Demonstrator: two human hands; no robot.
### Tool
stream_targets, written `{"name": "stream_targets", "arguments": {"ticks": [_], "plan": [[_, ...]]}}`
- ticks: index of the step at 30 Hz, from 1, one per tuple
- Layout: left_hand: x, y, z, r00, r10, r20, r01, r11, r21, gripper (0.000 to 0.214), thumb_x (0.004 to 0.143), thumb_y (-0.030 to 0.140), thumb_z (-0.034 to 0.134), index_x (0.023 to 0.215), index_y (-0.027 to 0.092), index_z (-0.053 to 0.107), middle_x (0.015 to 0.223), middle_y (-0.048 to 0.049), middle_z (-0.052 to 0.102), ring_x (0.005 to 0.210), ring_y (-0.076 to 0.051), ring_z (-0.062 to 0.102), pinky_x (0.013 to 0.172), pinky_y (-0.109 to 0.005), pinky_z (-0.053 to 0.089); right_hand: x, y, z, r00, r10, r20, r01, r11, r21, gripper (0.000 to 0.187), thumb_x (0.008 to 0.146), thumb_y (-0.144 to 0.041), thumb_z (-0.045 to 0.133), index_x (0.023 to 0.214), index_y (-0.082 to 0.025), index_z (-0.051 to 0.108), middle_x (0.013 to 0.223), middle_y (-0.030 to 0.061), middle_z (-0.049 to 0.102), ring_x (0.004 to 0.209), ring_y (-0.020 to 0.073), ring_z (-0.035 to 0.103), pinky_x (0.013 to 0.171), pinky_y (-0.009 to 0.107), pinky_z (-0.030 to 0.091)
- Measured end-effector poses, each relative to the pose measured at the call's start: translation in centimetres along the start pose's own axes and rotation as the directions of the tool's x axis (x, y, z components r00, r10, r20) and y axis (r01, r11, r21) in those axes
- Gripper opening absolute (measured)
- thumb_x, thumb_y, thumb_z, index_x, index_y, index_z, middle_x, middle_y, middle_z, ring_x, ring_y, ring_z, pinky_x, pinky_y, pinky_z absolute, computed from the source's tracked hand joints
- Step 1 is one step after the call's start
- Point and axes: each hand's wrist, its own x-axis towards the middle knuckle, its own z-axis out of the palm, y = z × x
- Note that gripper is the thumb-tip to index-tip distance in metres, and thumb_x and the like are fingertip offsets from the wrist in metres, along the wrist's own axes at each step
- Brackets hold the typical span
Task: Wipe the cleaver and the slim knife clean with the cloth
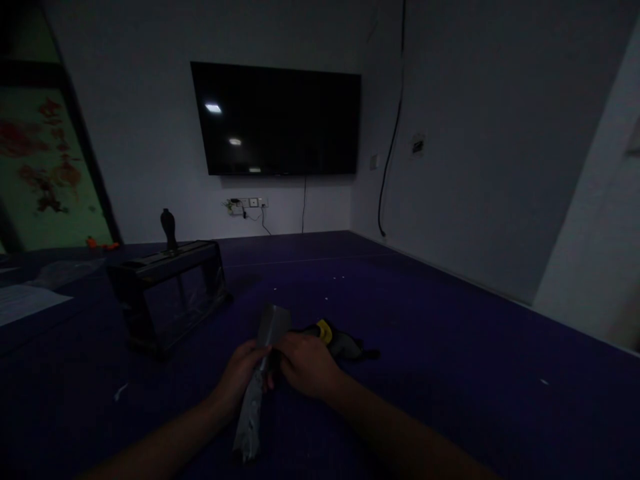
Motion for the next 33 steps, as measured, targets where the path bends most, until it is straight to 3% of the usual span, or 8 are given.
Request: {"name": "stream_targets", "arguments": {"ticks": [33], "plan": [[0.02, -0.15, -0.08, 1.000, -0.010, -0.019, 0.010, 1.000, 0.008, 0.030, 0.064, 0.042, 0.056, 0.077, 0.016, 0.049, 0.038, 0.0012, 0.053, 0.034, -0.014, 0.048, 0.036, -0.022, 0.033, -0.05, -0.08, 0.13, 1.000, 0.002, -0.018, -0.002, 1.000, 0.011, 0.028, 0.075, -0.010, 0.040, 0.098, -0.017, 0.056, 0.093, 0.0050, 0.061, 0.086, 0.0163, 0.057, 0.074, 0.025, 0.039]]}}
